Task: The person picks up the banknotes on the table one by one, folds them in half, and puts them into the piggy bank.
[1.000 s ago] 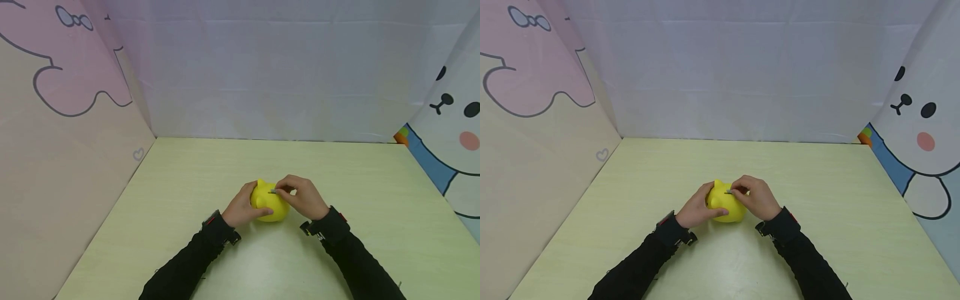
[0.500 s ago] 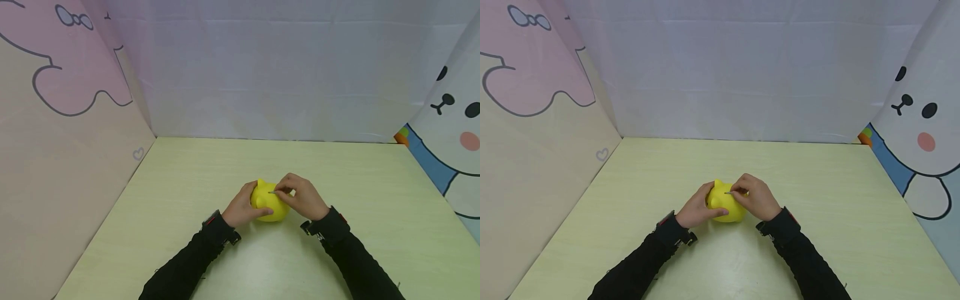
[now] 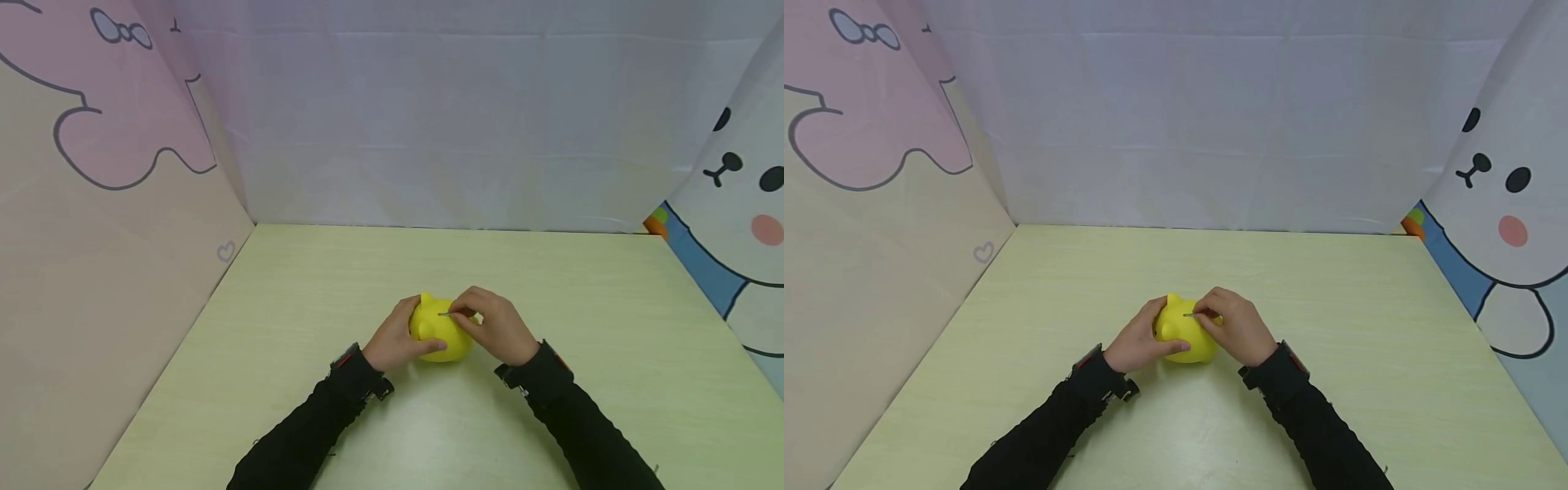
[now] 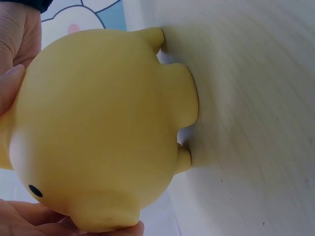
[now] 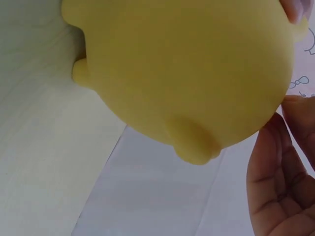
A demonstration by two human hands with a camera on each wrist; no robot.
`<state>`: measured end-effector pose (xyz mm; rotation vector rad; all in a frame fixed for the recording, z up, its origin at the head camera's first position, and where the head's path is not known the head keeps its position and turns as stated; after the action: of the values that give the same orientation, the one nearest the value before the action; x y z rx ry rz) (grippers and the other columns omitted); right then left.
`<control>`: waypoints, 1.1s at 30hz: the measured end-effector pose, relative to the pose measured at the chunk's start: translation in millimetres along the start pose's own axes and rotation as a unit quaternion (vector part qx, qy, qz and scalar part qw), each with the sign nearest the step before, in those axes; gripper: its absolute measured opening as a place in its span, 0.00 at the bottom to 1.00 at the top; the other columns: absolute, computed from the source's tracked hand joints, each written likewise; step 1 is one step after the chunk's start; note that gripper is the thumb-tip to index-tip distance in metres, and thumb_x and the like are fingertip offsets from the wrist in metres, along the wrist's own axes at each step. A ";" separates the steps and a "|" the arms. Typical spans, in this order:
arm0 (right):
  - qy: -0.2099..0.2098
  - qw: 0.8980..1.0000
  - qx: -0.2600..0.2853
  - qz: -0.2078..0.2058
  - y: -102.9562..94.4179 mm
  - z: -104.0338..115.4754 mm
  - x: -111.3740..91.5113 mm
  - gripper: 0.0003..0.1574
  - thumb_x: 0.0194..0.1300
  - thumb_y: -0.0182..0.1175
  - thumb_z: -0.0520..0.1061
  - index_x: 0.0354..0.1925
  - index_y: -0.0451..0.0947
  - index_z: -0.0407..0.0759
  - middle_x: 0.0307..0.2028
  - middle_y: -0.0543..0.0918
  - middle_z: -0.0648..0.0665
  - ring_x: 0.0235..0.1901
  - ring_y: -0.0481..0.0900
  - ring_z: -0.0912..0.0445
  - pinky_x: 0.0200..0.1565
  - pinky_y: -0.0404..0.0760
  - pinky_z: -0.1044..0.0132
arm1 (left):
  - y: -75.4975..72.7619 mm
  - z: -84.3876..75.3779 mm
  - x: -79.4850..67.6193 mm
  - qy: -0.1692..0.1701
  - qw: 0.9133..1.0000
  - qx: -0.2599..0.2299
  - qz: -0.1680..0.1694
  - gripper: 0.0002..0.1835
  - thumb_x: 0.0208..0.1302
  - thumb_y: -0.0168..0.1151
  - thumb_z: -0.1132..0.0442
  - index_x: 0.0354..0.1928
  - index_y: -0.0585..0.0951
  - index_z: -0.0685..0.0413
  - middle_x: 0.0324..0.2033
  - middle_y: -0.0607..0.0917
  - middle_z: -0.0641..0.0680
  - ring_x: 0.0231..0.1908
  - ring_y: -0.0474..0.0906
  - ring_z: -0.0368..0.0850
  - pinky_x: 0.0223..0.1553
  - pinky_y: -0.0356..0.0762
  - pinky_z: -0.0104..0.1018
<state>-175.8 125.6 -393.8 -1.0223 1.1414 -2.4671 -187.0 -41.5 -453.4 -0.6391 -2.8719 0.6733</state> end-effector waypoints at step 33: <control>0.001 1.000 -0.015 -0.012 2.5 4.4 2.4 0.02 0.55 0.71 0.36 0.30 0.87 0.40 0.32 0.78 0.48 0.31 0.74 0.58 0.35 0.81 0.65 | 0.2 0.9 0.1 0.001 1.000 0.003 -0.002 0.49 0.57 0.72 0.50 0.74 0.56 0.59 0.66 0.66 0.59 0.48 0.69 0.47 0.50 0.72 0.39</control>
<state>-174.8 120.2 -392.5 -1.0493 1.1772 -2.4766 -187.2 -41.6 -454.3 -0.6328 -2.8687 0.6792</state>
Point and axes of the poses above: each hand's wrist, its own x-axis towards the middle knuckle, its own y-axis out of the palm, z = x × y, the point moved 5 cm from there along x, towards the middle knuckle
